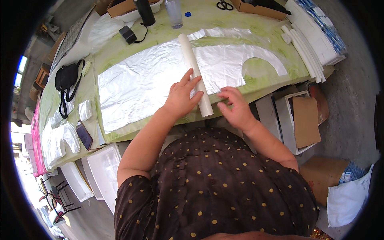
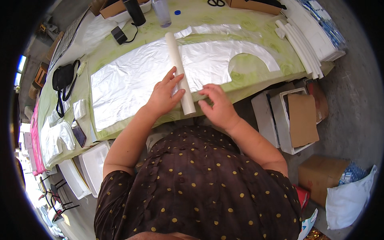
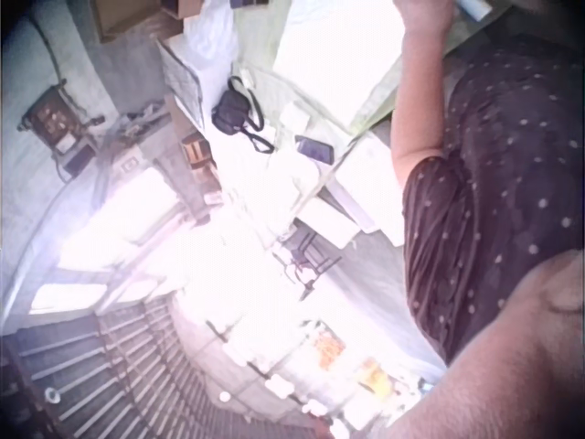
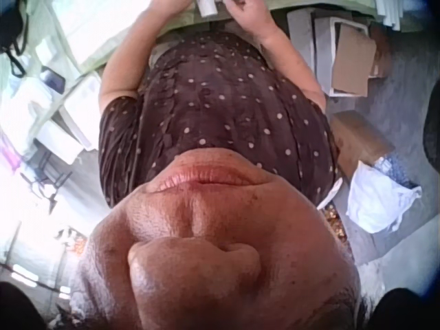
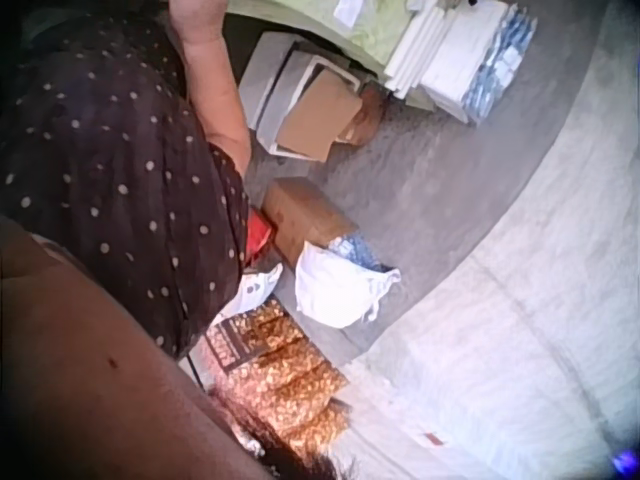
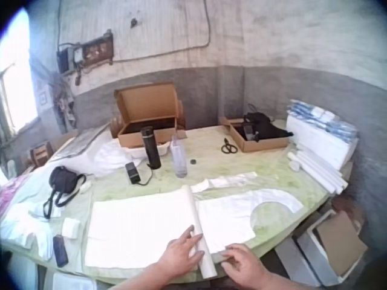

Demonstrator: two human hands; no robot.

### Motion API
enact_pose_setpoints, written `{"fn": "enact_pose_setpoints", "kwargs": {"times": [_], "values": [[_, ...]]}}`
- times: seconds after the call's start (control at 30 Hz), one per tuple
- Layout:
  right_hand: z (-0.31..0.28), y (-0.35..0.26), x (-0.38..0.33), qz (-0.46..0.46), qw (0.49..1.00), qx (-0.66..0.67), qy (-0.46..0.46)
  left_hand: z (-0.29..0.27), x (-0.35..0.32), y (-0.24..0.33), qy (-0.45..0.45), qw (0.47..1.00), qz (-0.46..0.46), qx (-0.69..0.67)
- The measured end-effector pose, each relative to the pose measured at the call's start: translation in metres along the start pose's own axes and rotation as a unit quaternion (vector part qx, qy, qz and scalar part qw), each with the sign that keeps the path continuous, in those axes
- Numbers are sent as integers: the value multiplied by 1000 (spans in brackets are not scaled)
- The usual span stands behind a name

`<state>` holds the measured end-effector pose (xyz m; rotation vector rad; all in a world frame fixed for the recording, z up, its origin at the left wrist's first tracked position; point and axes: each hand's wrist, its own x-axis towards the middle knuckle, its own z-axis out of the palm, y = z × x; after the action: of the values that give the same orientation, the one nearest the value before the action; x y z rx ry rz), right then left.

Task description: The person wraps white rectangular items in clear plastic film on a green table. They roll the film over each item, fold the edges, and place the wrapped items into a white tray. The process is repeated for multiple items.

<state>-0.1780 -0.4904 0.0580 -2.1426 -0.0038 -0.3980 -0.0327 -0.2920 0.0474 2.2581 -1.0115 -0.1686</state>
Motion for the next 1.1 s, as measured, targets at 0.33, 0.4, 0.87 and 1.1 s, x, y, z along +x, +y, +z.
{"fn": "enact_pose_setpoints", "kwargs": {"times": [0.33,0.4,0.87,1.1], "values": [[-56,110,71,-62,951,-233,196,-7,46,55,-5,988,155,9],[-60,129,79,3,951,-215,222,6,64,71,-81,991,107,15],[-52,130,81,14,945,-208,252,44,124,55,-156,983,-55,79],[-52,127,80,-30,946,-209,247,23,117,52,-66,993,-99,-9]]}}
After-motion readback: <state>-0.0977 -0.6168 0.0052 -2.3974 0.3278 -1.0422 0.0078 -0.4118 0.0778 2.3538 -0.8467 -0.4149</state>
